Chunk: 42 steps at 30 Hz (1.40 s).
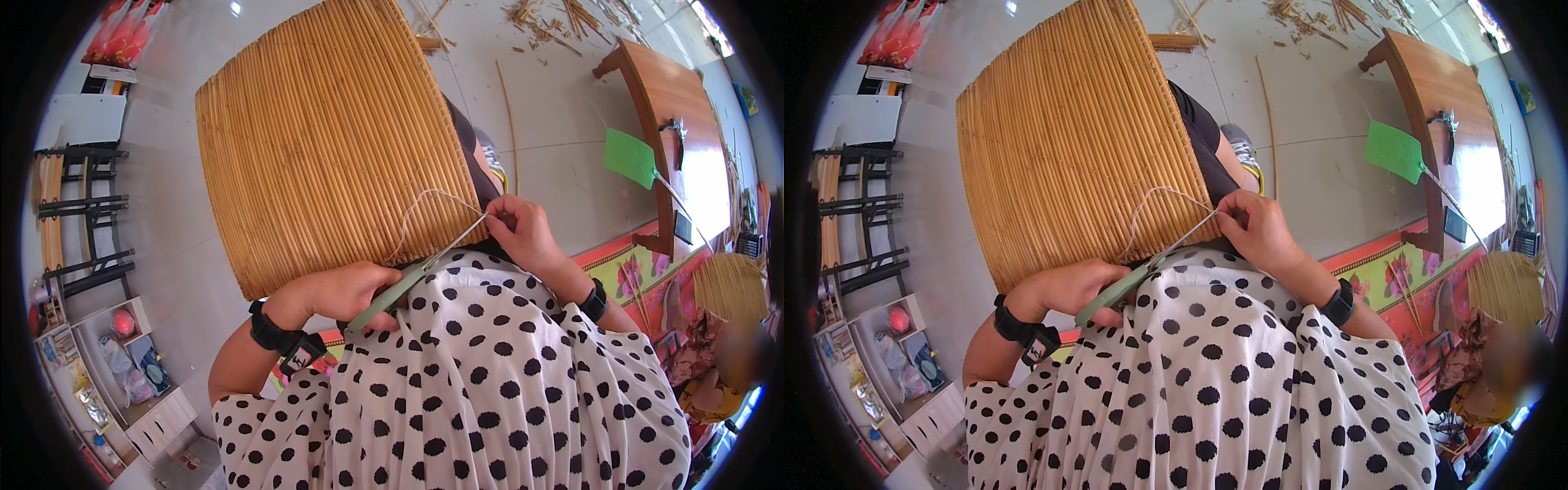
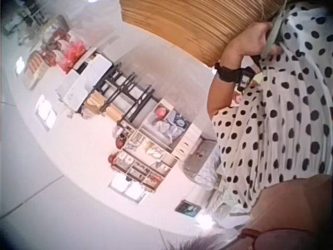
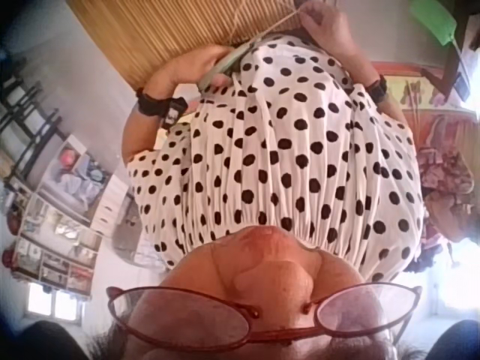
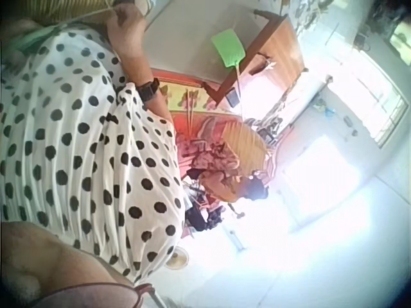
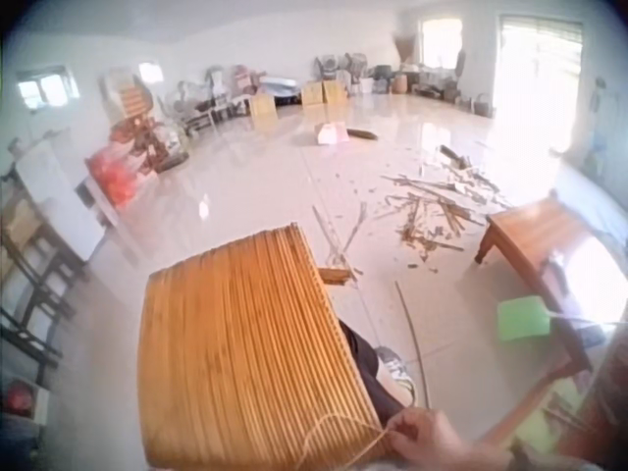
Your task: The person sits on the floor and weaves a bamboo mat using a needle and white thread. They pull the thread through the bamboo slats to secure the edge, occasionally using scissors to trim the thread.
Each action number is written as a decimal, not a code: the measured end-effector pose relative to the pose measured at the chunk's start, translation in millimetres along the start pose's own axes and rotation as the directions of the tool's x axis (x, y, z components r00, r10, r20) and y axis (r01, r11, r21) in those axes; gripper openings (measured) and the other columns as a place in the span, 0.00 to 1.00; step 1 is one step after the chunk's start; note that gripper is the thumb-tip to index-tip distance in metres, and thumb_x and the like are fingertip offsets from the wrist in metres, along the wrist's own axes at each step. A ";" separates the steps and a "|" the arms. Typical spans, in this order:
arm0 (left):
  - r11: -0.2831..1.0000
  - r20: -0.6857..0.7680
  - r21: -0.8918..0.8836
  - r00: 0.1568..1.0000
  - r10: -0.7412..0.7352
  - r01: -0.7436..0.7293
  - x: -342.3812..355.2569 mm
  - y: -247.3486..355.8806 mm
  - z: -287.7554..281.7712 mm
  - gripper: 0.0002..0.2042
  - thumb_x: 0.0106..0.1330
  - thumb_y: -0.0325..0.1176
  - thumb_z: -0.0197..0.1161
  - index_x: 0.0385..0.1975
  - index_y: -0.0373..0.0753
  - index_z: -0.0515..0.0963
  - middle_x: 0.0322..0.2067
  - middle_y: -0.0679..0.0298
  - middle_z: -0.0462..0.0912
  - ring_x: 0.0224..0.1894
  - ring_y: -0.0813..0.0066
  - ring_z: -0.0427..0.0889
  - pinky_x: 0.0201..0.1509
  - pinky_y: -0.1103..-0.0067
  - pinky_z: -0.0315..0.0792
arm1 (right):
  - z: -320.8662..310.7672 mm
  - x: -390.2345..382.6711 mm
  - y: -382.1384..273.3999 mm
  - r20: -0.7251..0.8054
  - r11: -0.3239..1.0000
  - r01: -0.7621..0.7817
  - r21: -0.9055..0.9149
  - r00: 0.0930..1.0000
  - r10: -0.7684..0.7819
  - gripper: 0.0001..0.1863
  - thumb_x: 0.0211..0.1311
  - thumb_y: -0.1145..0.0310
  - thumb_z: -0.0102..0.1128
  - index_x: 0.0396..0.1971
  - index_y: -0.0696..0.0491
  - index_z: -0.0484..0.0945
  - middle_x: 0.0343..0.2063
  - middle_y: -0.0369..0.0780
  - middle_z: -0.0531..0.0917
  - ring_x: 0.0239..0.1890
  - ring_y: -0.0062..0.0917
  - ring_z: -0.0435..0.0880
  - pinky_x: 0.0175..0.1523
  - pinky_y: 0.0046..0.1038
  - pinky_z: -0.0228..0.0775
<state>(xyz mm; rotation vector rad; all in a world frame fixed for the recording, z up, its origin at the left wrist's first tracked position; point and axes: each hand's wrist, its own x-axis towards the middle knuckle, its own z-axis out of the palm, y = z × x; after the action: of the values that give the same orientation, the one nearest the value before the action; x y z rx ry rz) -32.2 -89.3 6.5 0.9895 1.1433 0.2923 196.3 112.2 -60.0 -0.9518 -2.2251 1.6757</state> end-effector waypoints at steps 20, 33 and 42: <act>0.993 -0.089 0.117 0.996 -0.007 0.018 -21.4 11.4 0.2 0.21 0.54 0.35 0.73 0.44 0.33 0.76 0.28 0.59 0.84 0.30 0.71 0.84 0.37 0.75 0.77 | -6.5 -1.3 -10.8 0.068 0.998 -0.022 0.061 0.998 0.018 0.06 0.64 0.74 0.61 0.32 0.61 0.79 0.19 0.33 0.77 0.22 0.11 0.70 0.26 0.19 0.66; 0.968 -0.097 0.251 0.995 0.011 0.014 -12.3 16.1 5.7 0.17 0.54 0.34 0.72 0.35 0.31 0.73 0.22 0.52 0.81 0.25 0.58 0.82 0.30 0.69 0.74 | -10.2 -1.5 -13.2 0.155 0.970 -0.171 0.174 0.977 0.144 0.06 0.65 0.73 0.61 0.31 0.62 0.79 0.20 0.30 0.77 0.23 0.09 0.72 0.27 0.17 0.66; 0.948 -0.117 0.313 0.993 -0.020 0.056 -11.1 17.8 9.0 0.18 0.52 0.32 0.73 0.35 0.30 0.73 0.24 0.51 0.82 0.26 0.57 0.83 0.30 0.69 0.74 | -8.3 -4.4 -15.1 0.141 0.960 -0.213 0.182 0.972 0.189 0.06 0.64 0.74 0.61 0.30 0.62 0.80 0.22 0.30 0.79 0.24 0.08 0.74 0.28 0.16 0.67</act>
<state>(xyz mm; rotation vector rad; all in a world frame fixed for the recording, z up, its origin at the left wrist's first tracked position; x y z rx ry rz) -24.4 -91.0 27.9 1.2426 1.3381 0.1357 198.4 113.8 -42.5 -1.0822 -2.0425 2.0509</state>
